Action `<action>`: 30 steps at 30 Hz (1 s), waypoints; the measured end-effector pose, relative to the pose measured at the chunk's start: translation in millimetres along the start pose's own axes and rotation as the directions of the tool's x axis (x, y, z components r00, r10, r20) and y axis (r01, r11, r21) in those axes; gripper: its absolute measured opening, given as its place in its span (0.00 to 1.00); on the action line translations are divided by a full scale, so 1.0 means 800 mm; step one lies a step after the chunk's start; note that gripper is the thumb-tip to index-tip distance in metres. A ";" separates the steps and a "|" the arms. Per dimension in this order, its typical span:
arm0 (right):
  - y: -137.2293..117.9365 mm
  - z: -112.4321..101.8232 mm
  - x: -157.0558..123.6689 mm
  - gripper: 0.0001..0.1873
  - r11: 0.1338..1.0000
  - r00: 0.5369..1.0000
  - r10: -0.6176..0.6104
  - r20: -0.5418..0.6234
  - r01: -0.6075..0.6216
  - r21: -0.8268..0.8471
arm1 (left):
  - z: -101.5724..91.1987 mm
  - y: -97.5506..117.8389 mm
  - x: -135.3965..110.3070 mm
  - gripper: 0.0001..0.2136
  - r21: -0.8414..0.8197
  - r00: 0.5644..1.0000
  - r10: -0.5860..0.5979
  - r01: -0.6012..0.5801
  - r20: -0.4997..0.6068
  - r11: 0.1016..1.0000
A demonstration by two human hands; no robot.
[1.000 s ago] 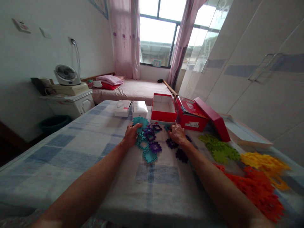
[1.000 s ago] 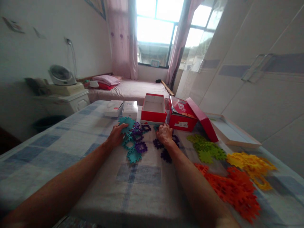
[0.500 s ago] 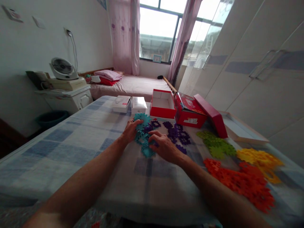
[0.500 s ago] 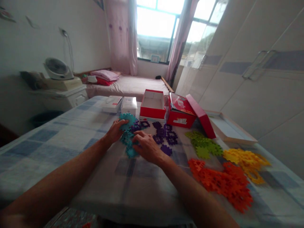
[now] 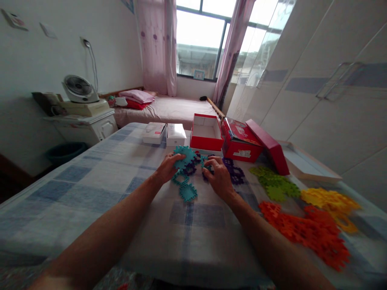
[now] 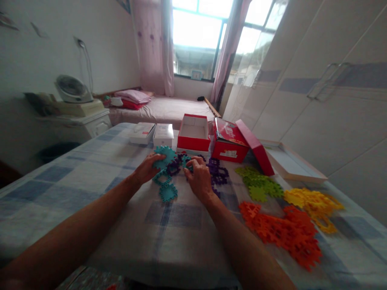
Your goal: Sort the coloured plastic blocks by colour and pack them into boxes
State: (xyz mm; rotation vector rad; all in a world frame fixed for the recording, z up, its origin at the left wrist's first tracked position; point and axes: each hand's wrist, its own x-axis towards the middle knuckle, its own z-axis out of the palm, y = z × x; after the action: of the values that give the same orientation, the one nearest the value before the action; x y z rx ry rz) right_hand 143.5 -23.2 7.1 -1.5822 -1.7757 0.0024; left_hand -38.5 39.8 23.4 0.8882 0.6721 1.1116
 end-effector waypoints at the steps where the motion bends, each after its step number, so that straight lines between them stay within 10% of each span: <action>1: -0.006 0.002 0.000 0.05 1.000 1.000 -0.009 -0.027 0.010 0.002 | 0.003 -0.003 -0.002 0.06 0.012 0.999 -0.012 0.011 0.036 1.000; 8: -0.017 0.012 0.000 0.18 0.959 0.972 -0.210 -0.109 0.226 0.173 | 0.016 -0.011 -0.004 0.10 0.092 0.990 0.010 -0.024 0.144 0.995; 14: -0.017 0.025 0.010 0.18 0.999 0.998 -0.054 0.044 0.054 0.004 | -0.036 0.025 0.020 0.10 0.137 0.982 0.160 -0.173 0.098 0.975; 20: -0.030 0.043 0.021 0.27 0.977 0.961 0.056 0.271 0.003 -0.211 | -0.074 0.041 0.020 0.16 0.453 0.931 -0.168 0.002 0.325 0.891; 30: -0.006 0.031 0.030 0.12 0.988 0.982 0.118 0.149 -0.131 0.079 | -0.045 0.034 0.004 0.27 0.689 0.836 -0.352 -0.042 0.421 0.724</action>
State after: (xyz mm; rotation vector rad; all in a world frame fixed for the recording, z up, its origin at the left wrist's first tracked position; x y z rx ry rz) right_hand 127.7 7.7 3.7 -1.6615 -1.7563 0.2580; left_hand -80.2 57.0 29.2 1.6632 0.6729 0.3784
